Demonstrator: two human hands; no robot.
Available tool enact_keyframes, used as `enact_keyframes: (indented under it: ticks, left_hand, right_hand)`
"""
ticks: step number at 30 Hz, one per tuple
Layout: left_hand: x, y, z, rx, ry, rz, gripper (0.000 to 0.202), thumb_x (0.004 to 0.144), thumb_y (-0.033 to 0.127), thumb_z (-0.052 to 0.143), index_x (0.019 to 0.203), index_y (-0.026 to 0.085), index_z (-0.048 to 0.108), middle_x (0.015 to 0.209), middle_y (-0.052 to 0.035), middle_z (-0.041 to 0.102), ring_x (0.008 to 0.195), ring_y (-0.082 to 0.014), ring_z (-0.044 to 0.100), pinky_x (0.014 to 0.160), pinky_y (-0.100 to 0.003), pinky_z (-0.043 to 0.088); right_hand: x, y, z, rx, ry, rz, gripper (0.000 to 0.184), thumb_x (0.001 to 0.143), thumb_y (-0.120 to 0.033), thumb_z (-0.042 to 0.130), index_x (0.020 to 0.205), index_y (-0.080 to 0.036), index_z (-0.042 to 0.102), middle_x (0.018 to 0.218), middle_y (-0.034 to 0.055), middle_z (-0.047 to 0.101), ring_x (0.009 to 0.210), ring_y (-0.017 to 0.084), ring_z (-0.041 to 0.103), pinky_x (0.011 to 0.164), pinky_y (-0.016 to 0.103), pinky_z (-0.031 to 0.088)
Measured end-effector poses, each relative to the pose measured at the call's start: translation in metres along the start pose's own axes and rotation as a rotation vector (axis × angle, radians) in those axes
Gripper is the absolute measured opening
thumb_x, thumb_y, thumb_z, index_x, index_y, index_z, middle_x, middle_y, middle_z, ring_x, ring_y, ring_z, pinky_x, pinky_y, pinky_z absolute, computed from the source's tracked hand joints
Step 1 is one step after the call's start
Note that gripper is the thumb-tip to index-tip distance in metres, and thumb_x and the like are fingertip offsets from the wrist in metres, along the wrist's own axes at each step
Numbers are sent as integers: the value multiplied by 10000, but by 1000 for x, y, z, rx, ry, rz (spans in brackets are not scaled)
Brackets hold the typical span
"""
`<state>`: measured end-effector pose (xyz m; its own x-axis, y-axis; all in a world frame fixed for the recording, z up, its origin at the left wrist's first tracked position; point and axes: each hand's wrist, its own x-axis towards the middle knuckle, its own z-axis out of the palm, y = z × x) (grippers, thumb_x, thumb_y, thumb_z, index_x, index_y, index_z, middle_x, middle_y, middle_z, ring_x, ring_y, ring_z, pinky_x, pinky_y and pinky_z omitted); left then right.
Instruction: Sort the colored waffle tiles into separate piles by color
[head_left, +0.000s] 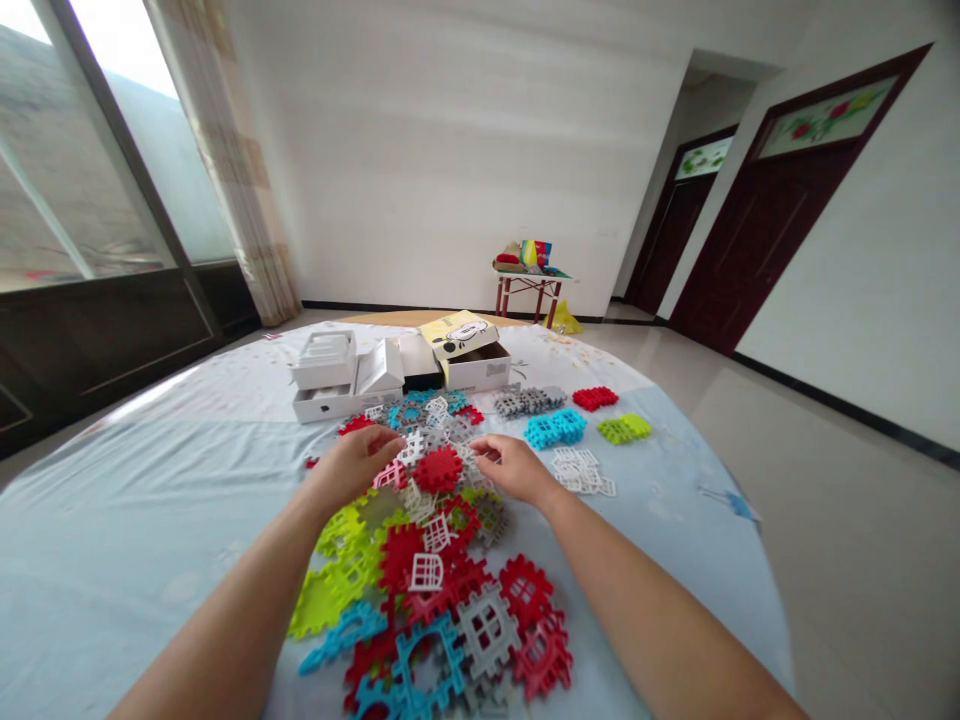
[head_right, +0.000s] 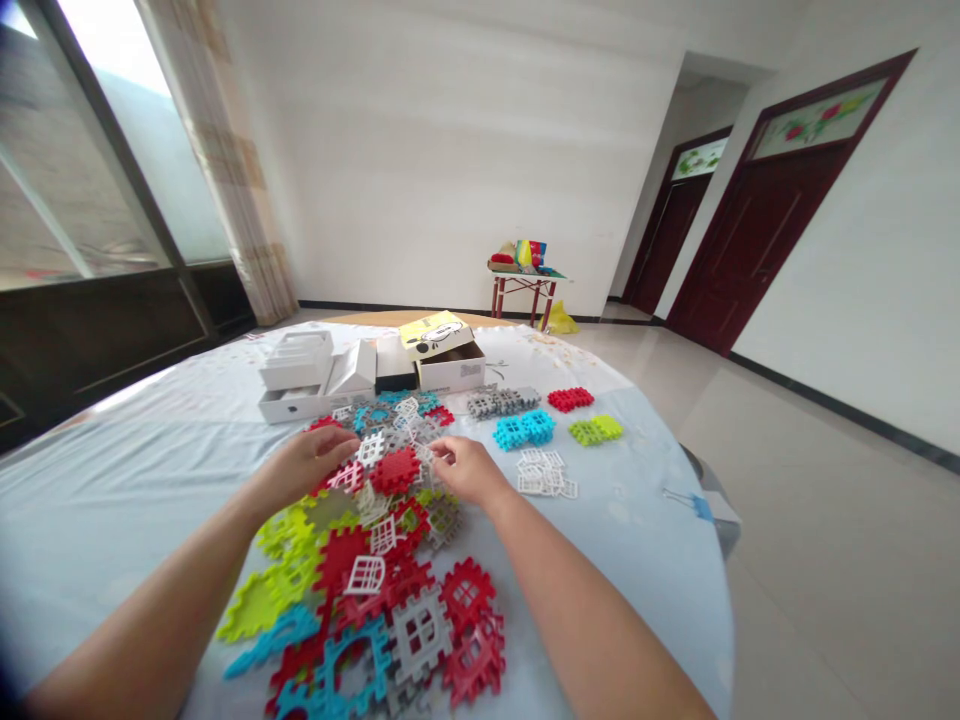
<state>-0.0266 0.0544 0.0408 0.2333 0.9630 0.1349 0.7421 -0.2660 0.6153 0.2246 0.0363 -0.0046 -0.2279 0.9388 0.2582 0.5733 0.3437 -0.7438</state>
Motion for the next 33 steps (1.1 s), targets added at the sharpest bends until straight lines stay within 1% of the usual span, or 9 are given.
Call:
enact_keyframes:
  ticks: [3,6,9,13,18,22,25,29,33]
  left_hand:
    - [1,-1,5,3,56,35,436,699,506,448,966,214,631,924,-52,661,845,-219,579,750,-303,421]
    - [1,0,14,18,33,101,438,711,440,450,1053,223,617,1046,-68,637,959,-236,553,852,-324,386]
    - [2,0,20,79,-2,100,436,710,398,452,1077,228,615,1086,-81,624,987,-253,545,881,-349,366]
    - [4,3,18,159,-22,60,440,696,428,479,1079,258,610,1059,-69,638,985,-254,552,872,-346,374]
    - [16,39,18,336,-32,211,461,753,449,396,1117,231,578,1145,-70,596,1036,-236,533,889,-331,369]
    - [36,81,43,559,-172,298,408,794,389,343,1121,268,555,1138,-40,602,1058,-217,519,905,-361,348]
    - [53,97,69,636,-255,298,370,762,355,409,1073,257,583,1116,-60,613,1039,-237,530,899,-399,340]
    - [69,97,91,707,-300,266,320,707,291,487,992,226,618,1073,-108,628,1016,-268,540,887,-447,323]
    - [72,87,92,772,-306,231,235,677,246,506,869,210,638,1008,-112,649,971,-271,556,860,-457,320]
  right_hand:
    - [-7,-4,-11,-21,36,-21,263,765,-263,514,989,-173,621,906,48,656,787,143,588,740,262,456]
    - [-22,-4,-24,-60,47,-32,244,770,-268,505,955,-173,633,889,49,659,781,148,587,728,268,454]
    - [-42,4,-41,-109,72,-25,234,770,-266,494,931,-179,641,880,46,660,759,147,586,711,269,452]
    - [-61,25,-70,-141,197,55,248,767,-291,482,918,-179,643,849,45,667,735,154,589,699,276,452]
    - [-67,61,-101,-109,408,197,284,750,-332,464,900,-162,637,783,49,665,664,165,597,650,287,462]
    - [-67,90,-109,-107,540,264,286,733,-318,454,894,-164,633,805,53,668,656,164,605,645,279,465]
    - [-71,108,-109,-131,575,278,283,730,-307,445,890,-174,637,826,53,670,705,171,613,680,282,465]
    - [-75,121,-109,-123,592,308,284,733,-298,436,887,-174,639,841,56,673,736,174,617,695,280,468]
    - [-73,123,-110,-83,586,318,279,731,-303,447,883,-176,643,837,52,677,745,174,619,699,276,469]
